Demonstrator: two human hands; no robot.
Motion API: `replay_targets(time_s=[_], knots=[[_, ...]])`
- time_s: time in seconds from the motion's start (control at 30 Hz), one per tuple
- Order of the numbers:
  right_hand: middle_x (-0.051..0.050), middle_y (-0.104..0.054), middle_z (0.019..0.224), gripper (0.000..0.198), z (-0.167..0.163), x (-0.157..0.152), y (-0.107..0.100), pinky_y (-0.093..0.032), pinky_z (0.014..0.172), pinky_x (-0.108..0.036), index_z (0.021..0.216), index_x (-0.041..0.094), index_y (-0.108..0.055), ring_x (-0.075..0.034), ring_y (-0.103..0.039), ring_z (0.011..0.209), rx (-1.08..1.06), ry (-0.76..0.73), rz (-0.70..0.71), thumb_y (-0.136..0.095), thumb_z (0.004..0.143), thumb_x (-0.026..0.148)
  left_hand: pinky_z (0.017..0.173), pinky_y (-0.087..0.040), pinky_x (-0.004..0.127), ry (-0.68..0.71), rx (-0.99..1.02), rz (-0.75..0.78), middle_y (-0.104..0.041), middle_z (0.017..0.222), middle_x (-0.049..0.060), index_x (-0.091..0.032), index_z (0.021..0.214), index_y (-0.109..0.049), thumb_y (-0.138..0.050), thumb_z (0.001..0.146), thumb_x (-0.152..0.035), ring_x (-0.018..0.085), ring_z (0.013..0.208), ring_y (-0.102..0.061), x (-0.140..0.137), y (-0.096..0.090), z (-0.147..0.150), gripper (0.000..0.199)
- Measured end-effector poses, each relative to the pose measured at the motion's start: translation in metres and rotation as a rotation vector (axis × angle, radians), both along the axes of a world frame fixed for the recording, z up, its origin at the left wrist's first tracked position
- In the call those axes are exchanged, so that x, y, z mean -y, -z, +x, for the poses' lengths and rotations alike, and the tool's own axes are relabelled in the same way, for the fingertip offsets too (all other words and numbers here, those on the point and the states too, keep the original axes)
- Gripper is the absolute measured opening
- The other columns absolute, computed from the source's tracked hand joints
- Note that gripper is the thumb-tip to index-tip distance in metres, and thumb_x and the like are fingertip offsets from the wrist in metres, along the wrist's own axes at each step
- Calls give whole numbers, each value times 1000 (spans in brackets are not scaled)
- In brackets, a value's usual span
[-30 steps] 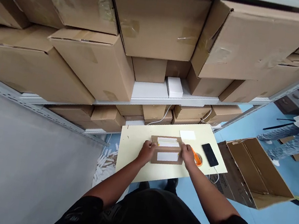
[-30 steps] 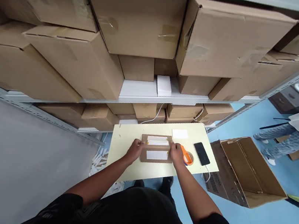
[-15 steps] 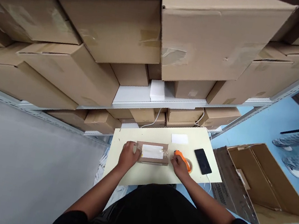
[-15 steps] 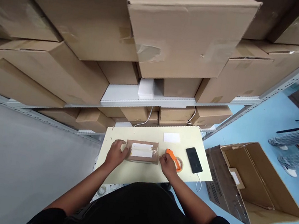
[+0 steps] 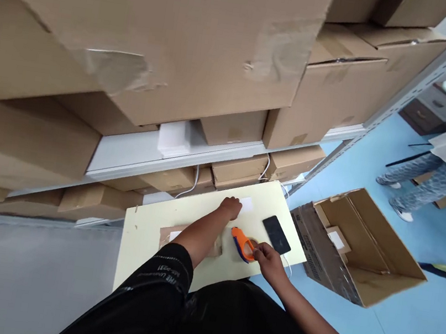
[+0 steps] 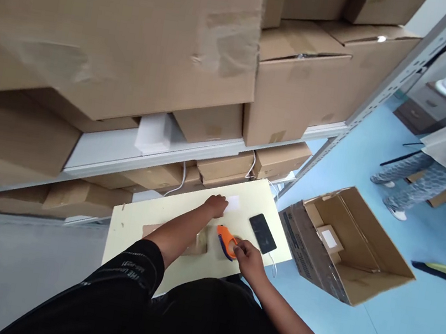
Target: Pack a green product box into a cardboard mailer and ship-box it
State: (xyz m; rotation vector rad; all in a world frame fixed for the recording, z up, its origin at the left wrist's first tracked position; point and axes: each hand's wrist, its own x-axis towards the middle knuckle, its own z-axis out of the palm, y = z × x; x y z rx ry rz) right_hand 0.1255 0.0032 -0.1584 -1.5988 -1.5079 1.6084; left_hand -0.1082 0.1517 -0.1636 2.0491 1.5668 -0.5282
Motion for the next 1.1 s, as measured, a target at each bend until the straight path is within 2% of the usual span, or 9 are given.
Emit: replay_targets(time_s=[0.17, 0.37, 0.47, 0.6, 0.77, 0.87, 1.0, 1.1], knots=[[-1, -66, 75, 24, 22, -11, 2, -44, 69, -32, 81, 24, -65, -22, -60, 74, 29, 44, -25, -57, 88, 46, 96, -54, 48, 21, -22, -12, -64, 129, 28, -11, 114, -73, -71, 79, -16, 38, 123, -61, -14, 22, 6, 36], [-2, -67, 75, 26, 29, -28, 3, -46, 70, -33, 79, 24, -66, -22, -62, 74, 55, 19, -36, -56, 87, 46, 94, -55, 45, -9, -15, -44, -71, 118, 26, -10, 113, -75, -71, 80, -22, 36, 112, -69, -18, 29, -1, 34], [-2, -68, 75, 26, 27, -37, 5, -46, 70, -33, 79, 24, -66, -22, -63, 74, 57, 7, -33, -55, 87, 47, 91, -55, 47, -23, -9, -45, -73, 111, 26, -9, 109, -76, -68, 84, -20, 37, 106, -71, -14, 30, -3, 28], [-2, -70, 75, 27, 24, -47, 9, -46, 70, -33, 80, 24, -67, -23, -64, 75, 55, -3, -31, -56, 86, 48, 95, -52, 46, -6, 22, -24, -72, 118, 25, -11, 104, -76, -65, 86, -14, 37, 114, -68, -8, 28, -9, 21], [-2, -70, 75, 27, 20, -57, 13, -47, 68, -33, 82, 24, -68, -23, -65, 75, 77, -25, -44, -57, 86, 49, 93, -53, 39, 21, 86, -33, -73, 118, 16, -20, 104, -75, -74, 87, -34, 32, 113, -68, -6, 23, -25, 22], [-2, -71, 75, 27, 16, -63, 15, -47, 69, -33, 82, 25, -68, -23, -66, 76, 91, -48, -45, -57, 86, 49, 92, -53, 37, 36, 112, -25, -73, 119, 13, -24, 107, -74, -67, 92, -40, 30, 113, -69, -6, 22, -33, 23], [-3, -72, 77, 27, 12, -68, 19, -47, 70, -33, 82, 24, -68, -24, -68, 78, 121, -52, -42, -57, 86, 49, 92, -53, 39, 31, 86, 4, -73, 121, 15, -21, 113, -72, -61, 93, -25, 31, 111, -69, -3, 21, -35, 24], [-3, -72, 78, 28, 9, -68, 20, -48, 71, -32, 83, 24, -69, -24, -69, 79, 133, -71, -49, -57, 87, 48, 91, -53, 39, 23, 62, 6, -73, 117, 16, -17, 109, -72, -62, 89, -18, 30, 109, -70, -2, 20, -33, 22]])
